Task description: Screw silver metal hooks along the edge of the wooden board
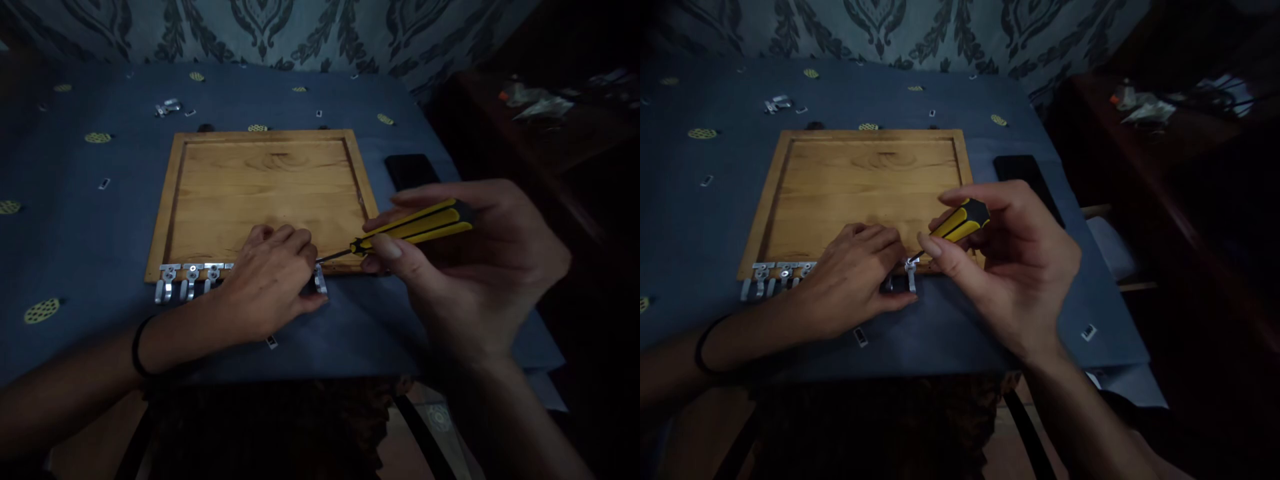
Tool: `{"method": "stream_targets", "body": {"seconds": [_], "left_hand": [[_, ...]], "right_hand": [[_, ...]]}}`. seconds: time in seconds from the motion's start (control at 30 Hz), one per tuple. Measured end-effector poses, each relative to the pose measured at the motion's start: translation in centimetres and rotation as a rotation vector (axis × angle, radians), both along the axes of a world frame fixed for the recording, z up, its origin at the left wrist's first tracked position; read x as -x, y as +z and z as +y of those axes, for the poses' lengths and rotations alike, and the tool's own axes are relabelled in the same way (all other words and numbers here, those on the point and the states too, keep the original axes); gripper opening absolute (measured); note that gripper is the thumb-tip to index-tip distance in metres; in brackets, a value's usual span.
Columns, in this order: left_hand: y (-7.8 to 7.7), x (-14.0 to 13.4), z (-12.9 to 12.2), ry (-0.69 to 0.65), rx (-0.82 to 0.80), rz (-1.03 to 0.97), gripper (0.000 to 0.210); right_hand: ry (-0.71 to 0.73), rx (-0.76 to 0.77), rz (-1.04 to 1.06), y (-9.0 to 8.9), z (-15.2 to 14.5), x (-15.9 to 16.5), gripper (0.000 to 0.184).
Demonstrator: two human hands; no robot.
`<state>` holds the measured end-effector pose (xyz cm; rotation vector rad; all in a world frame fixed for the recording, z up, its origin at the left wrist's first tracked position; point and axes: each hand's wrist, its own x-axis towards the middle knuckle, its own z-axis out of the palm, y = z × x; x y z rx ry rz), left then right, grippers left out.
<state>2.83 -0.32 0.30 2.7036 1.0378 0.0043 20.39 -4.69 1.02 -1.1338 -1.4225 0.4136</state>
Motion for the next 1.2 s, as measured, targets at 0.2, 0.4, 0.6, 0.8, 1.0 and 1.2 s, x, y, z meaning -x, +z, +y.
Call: {"method": "stream_targets", "body": {"seconds": [0.2, 0.4, 0.6, 0.8, 1.0, 1.2], "left_hand": [[-0.1, 0.1, 0.0, -0.004, -0.007, -0.016, 0.036], [-0.2, 0.2, 0.0, -0.014, -0.039, -0.043, 0.034], [-0.3, 0.2, -0.1, -0.017, -0.022, -0.037, 0.035], [0.0, 0.2, 0.0, -0.01, -0.006, -0.023, 0.036], [-0.1, 0.2, 0.0, -0.013, -0.002, -0.034, 0.034], [0.0, 0.2, 0.0, -0.017, -0.009, -0.024, 0.032]], "right_hand": [[0.223, 0.149, -0.055, 0.9, 0.2, -1.4, 0.017], [0.11, -0.007, -0.135, 0.7, 0.3, -1.1, 0.021], [0.099, -0.077, -0.151, 0.5, 0.6, -0.6, 0.024], [0.037, -0.081, -0.177, 0.3, 0.0, -0.5, 0.023], [-0.178, -0.164, -0.124, 0.3, -0.5, -0.6, 0.009], [-0.06, -0.175, -0.124, -0.1, -0.1, -0.4, 0.017]]}}
